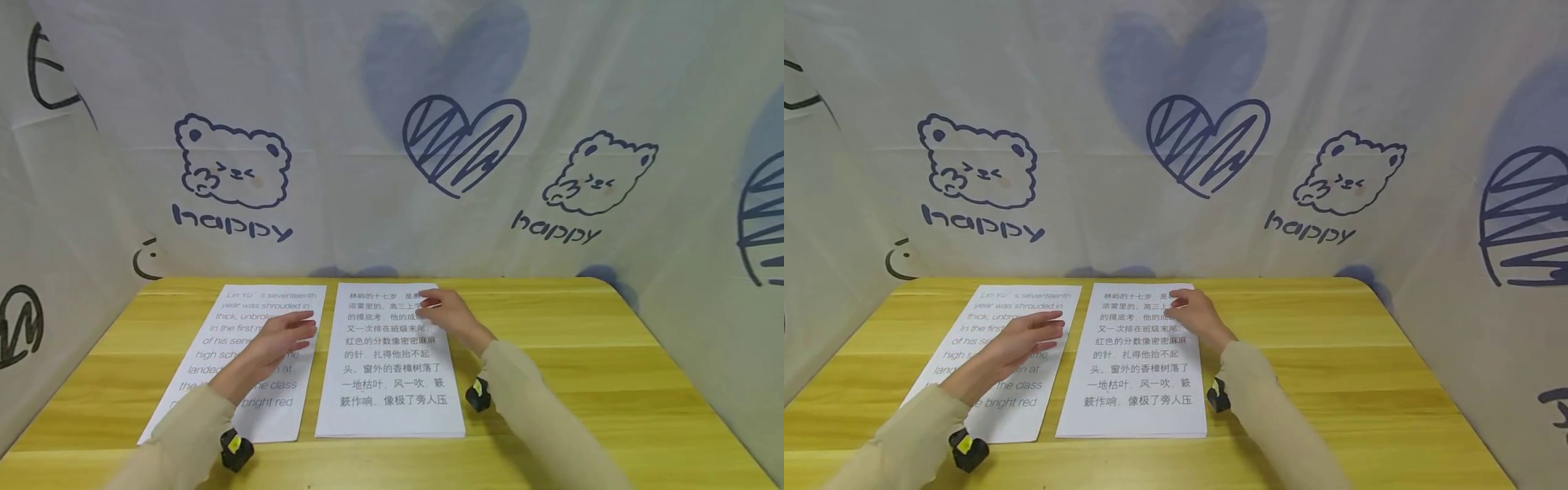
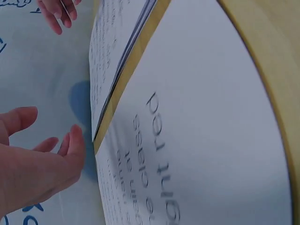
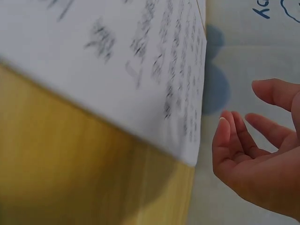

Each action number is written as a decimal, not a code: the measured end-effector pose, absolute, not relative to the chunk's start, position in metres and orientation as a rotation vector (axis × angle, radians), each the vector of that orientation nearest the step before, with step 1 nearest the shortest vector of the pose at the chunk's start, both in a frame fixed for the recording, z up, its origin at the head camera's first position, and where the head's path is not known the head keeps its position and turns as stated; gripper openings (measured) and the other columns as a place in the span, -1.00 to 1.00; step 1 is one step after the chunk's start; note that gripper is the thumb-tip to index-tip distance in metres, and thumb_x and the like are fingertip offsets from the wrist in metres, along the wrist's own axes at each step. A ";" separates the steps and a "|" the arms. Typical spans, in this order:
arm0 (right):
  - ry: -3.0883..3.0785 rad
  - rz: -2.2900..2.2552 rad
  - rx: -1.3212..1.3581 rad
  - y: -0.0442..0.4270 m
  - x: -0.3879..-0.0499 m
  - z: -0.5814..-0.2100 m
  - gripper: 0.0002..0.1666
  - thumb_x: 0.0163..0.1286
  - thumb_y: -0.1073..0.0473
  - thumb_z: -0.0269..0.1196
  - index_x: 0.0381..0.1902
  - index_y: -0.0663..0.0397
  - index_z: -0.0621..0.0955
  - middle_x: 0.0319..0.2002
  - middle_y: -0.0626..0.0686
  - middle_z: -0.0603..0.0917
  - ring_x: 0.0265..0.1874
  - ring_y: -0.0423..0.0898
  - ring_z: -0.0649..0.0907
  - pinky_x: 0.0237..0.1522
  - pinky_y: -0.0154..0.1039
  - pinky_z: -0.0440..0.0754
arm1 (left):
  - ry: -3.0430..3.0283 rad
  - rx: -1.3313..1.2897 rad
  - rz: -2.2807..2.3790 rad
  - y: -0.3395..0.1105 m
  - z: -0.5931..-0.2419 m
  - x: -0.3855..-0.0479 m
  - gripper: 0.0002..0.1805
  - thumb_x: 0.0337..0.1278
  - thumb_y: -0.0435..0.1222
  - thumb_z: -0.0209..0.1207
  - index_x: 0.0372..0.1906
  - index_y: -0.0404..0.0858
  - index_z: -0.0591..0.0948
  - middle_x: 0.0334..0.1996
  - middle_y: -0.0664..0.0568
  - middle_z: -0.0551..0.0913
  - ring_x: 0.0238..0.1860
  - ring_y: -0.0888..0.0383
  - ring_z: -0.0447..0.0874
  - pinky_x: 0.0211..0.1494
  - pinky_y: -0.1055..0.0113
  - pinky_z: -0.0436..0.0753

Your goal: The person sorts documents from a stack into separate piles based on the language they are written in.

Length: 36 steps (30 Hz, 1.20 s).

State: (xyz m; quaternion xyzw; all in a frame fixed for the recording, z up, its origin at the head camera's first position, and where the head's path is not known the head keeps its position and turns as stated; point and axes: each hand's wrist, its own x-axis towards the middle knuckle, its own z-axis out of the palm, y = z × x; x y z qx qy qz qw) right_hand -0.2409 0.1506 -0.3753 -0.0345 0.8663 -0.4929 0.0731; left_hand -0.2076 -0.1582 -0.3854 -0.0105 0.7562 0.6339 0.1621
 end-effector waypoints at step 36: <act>2.508 -1.390 0.026 0.199 -0.227 -0.410 -0.29 0.31 0.29 0.27 0.36 0.40 0.31 -0.05 0.18 0.54 -0.15 0.01 0.50 -0.17 -0.25 0.57 | 2.432 -0.091 1.533 -0.116 -0.406 -0.219 -0.35 0.26 -0.38 0.10 0.38 -0.54 0.19 0.32 -0.41 0.25 0.30 -0.25 0.25 0.32 -0.02 0.33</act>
